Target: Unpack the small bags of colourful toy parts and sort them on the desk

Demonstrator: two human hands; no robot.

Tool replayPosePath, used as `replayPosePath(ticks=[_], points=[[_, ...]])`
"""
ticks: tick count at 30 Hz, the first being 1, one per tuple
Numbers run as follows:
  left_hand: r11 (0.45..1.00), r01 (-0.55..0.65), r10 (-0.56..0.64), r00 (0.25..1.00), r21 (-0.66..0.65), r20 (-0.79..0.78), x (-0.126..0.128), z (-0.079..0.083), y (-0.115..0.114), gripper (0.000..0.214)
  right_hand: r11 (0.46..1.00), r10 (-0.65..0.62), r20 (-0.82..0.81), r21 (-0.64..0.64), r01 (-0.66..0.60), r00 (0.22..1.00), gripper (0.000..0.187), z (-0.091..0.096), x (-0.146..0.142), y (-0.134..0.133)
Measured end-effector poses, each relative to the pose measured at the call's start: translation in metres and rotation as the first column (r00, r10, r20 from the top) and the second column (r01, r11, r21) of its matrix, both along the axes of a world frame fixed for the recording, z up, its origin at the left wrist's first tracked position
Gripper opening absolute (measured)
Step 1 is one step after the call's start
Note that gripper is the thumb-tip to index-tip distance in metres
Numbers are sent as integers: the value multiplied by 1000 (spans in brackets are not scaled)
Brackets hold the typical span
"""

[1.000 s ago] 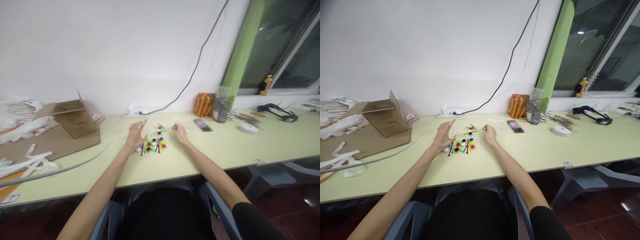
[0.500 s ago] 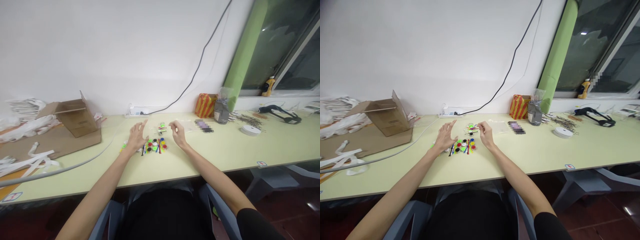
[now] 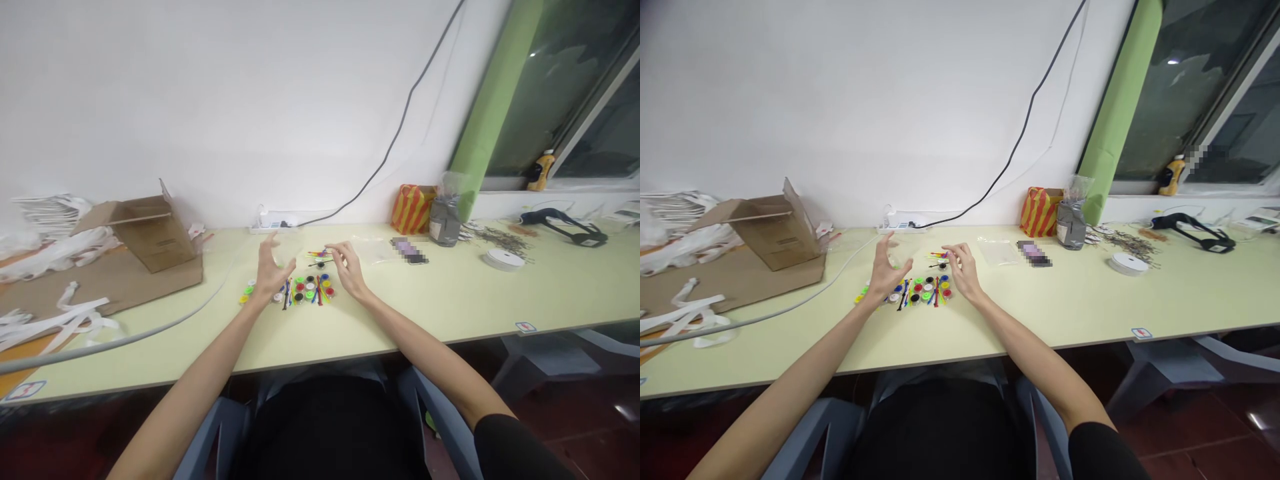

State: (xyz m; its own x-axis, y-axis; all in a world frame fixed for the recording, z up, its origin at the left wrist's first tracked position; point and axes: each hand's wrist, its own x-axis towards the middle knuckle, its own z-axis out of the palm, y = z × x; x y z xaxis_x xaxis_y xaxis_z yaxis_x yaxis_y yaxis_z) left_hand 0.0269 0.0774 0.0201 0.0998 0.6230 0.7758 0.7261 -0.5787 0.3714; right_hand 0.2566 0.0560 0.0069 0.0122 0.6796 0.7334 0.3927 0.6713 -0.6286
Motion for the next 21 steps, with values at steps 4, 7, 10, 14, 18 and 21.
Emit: replayPosePath(ticks=[4,7,10,14,18,21], points=[[998,-27,25,999,51,27,-3,3,0,79,986,-134,168,-71,148,977,33,-16,14,20],[999,-21,23,999,47,-43,-3,2,-1,80,971,-121,437,-133,197,891,34,-27,21,35],[1000,-7,9,995,22,-103,-2,0,-1,82,958,-107,617,-146,247,779,33,-33,23,45],[1000,17,-18,988,-3,-154,-2,-2,0,85,951,-124,711,-113,286,692,27,-35,20,52],[999,39,-44,981,-34,-187,-2,-4,2,89,943,-123,718,-131,307,685,29,-35,20,54],[998,38,-48,979,-57,-200,-2,-4,2,91,954,-109,731,-114,277,674,39,-34,20,54]])
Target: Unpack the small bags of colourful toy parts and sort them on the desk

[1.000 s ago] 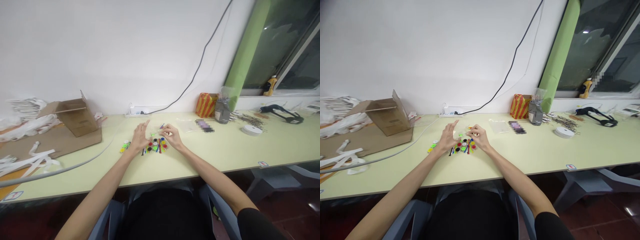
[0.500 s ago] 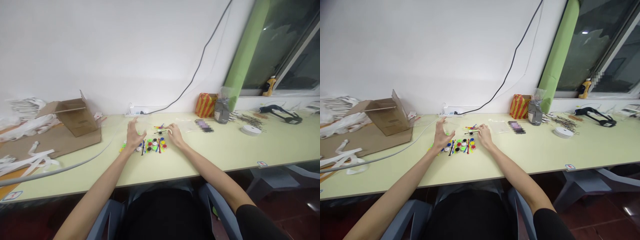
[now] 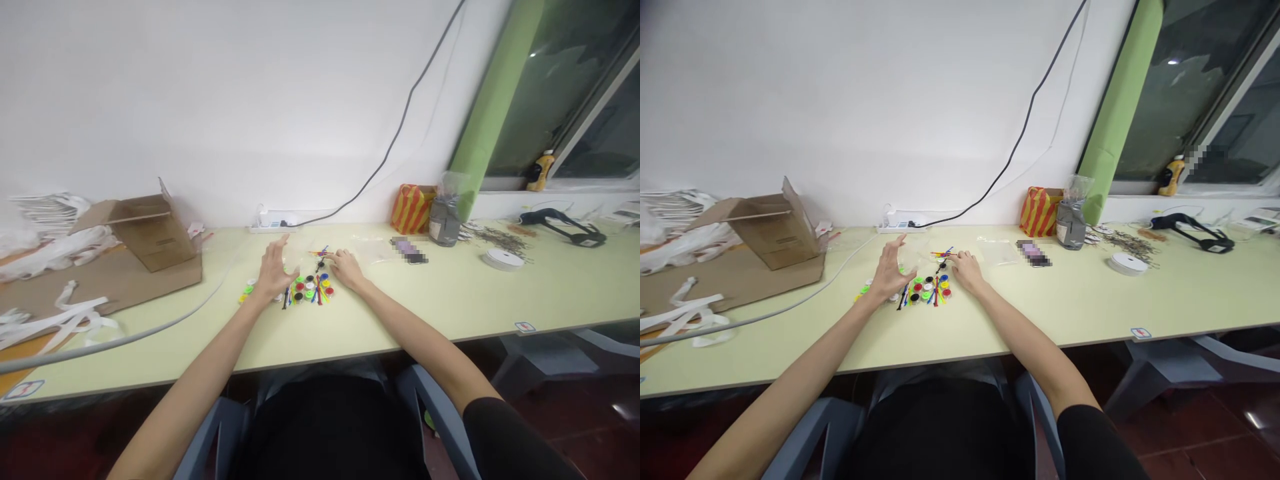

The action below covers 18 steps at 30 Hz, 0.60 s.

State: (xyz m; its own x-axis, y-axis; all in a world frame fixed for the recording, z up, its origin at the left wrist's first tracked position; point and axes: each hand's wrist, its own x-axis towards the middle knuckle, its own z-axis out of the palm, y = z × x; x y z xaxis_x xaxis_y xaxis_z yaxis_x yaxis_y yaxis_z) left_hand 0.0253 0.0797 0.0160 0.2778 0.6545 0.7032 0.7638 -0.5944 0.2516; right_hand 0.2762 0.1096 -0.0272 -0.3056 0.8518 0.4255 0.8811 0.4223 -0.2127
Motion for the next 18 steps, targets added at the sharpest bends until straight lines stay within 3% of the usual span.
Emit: replayPosePath(ticks=[8,14,18], points=[[1000,-10,10,1000,-10,-27,1,4,-4,91,997,74,46,11,-75,996,40,1,-4,1],[1000,-22,22,999,-2,-38,1,3,-4,90,999,37,-38,35,-35,999,23,-1,-1,3],[999,-39,40,998,8,-53,1,3,-4,90,994,28,-178,109,-9,984,17,2,3,1]])
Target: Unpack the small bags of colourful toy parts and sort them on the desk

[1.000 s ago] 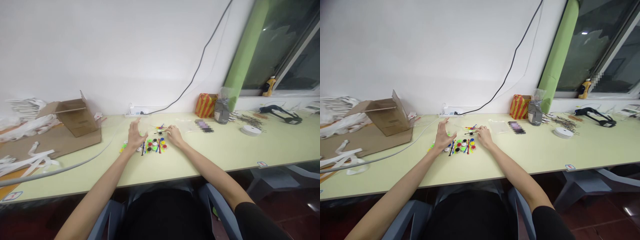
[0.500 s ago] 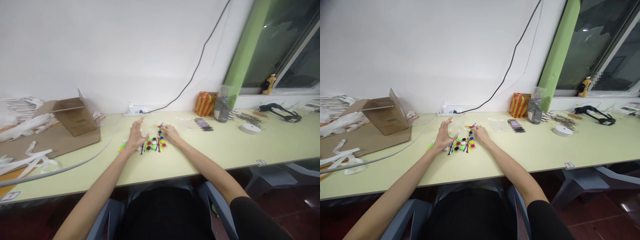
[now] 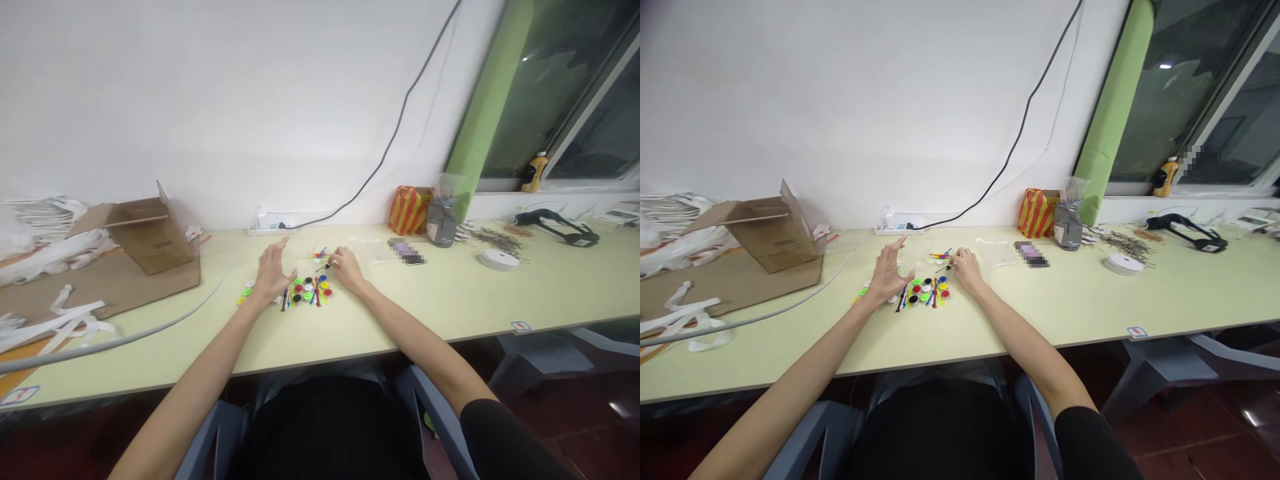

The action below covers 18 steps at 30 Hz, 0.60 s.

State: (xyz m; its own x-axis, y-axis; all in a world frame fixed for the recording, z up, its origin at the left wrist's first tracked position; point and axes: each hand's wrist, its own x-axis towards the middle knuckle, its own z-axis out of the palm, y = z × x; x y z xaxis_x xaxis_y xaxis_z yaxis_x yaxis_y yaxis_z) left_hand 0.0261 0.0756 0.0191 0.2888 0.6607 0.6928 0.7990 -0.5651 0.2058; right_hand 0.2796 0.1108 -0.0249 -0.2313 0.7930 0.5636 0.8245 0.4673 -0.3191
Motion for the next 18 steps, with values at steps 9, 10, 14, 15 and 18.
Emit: replayPosePath(ticks=[9,10,14,15,18], points=[[998,-61,62,997,9,-40,-1,-3,0,89,951,167,-325,303,-65,931,21,23,9,-29],[998,-57,57,997,0,-52,0,-4,0,90,943,193,-321,322,-84,927,22,24,6,-31],[999,19,-23,994,-37,-102,4,-5,-3,92,904,259,-250,402,-143,933,23,24,-9,-39],[998,51,-56,992,-45,-109,6,-5,-5,92,898,266,-222,411,-157,938,23,24,-13,-41],[983,168,-176,977,-78,-122,11,-4,-9,91,895,278,-140,396,-203,950,25,21,-23,-45]])
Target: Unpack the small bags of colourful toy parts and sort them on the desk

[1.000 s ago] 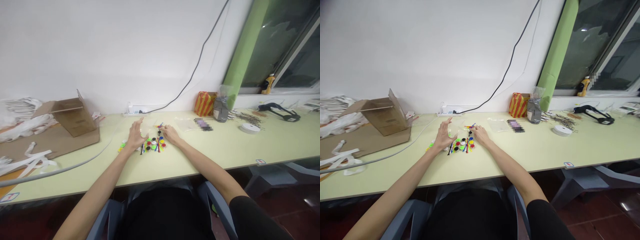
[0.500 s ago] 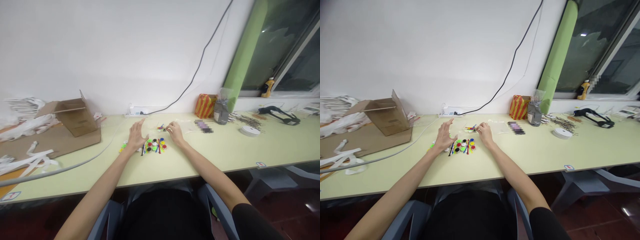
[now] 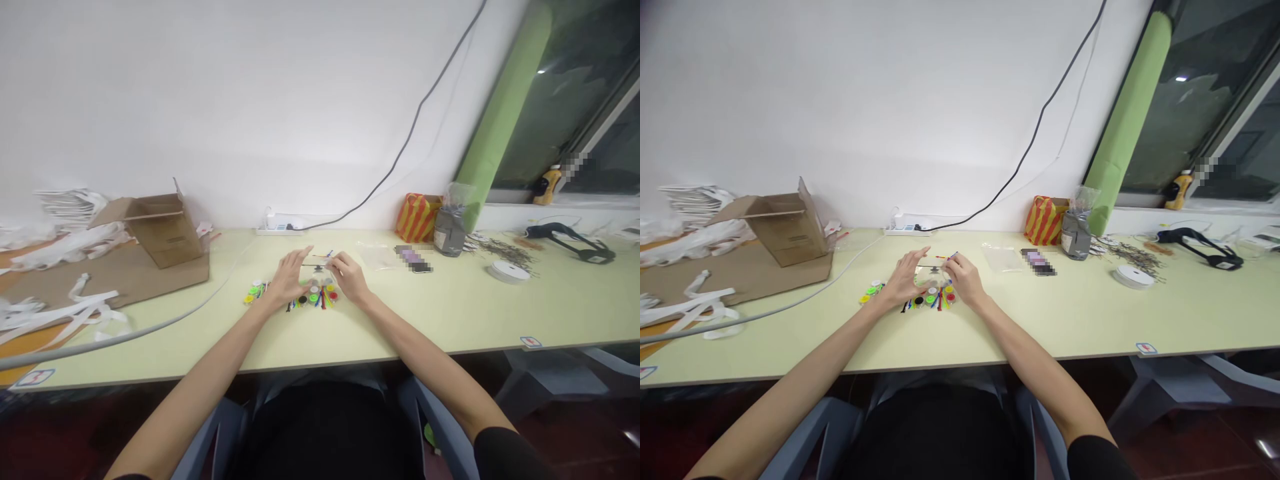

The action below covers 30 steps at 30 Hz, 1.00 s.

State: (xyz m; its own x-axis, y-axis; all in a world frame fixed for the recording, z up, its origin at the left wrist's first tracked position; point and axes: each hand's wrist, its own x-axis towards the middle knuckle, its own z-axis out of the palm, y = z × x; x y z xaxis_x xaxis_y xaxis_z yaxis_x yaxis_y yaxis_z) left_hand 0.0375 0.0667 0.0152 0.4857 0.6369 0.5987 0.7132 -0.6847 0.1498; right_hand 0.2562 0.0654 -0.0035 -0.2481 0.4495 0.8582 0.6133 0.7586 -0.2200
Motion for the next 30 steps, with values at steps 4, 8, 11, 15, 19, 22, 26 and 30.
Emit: replayPosePath(ticks=[4,8,11,15,19,22,26,30], points=[[995,103,-103,995,-18,-8,3,1,-3,87,999,-39,57,6,39,998,27,-8,-7,-1],[995,103,-103,995,14,11,3,0,-2,83,998,-58,32,27,57,998,31,-13,-10,1],[998,48,-50,998,39,40,2,1,0,82,998,53,-5,33,-53,999,24,-9,-12,-3],[994,-73,62,989,78,136,-3,5,3,80,986,165,-98,-22,-168,981,32,0,-8,-7],[979,-168,141,967,112,214,-10,11,4,76,988,-17,-201,-155,-14,979,42,-3,12,8],[974,-195,166,960,113,225,-12,12,5,76,934,-179,-86,-327,142,980,48,-16,32,29],[978,-182,159,966,99,204,-12,10,6,75,833,-230,167,-475,283,959,45,-31,50,50],[981,-179,163,970,74,178,-11,7,7,76,834,-156,292,-472,284,943,48,-34,48,55]])
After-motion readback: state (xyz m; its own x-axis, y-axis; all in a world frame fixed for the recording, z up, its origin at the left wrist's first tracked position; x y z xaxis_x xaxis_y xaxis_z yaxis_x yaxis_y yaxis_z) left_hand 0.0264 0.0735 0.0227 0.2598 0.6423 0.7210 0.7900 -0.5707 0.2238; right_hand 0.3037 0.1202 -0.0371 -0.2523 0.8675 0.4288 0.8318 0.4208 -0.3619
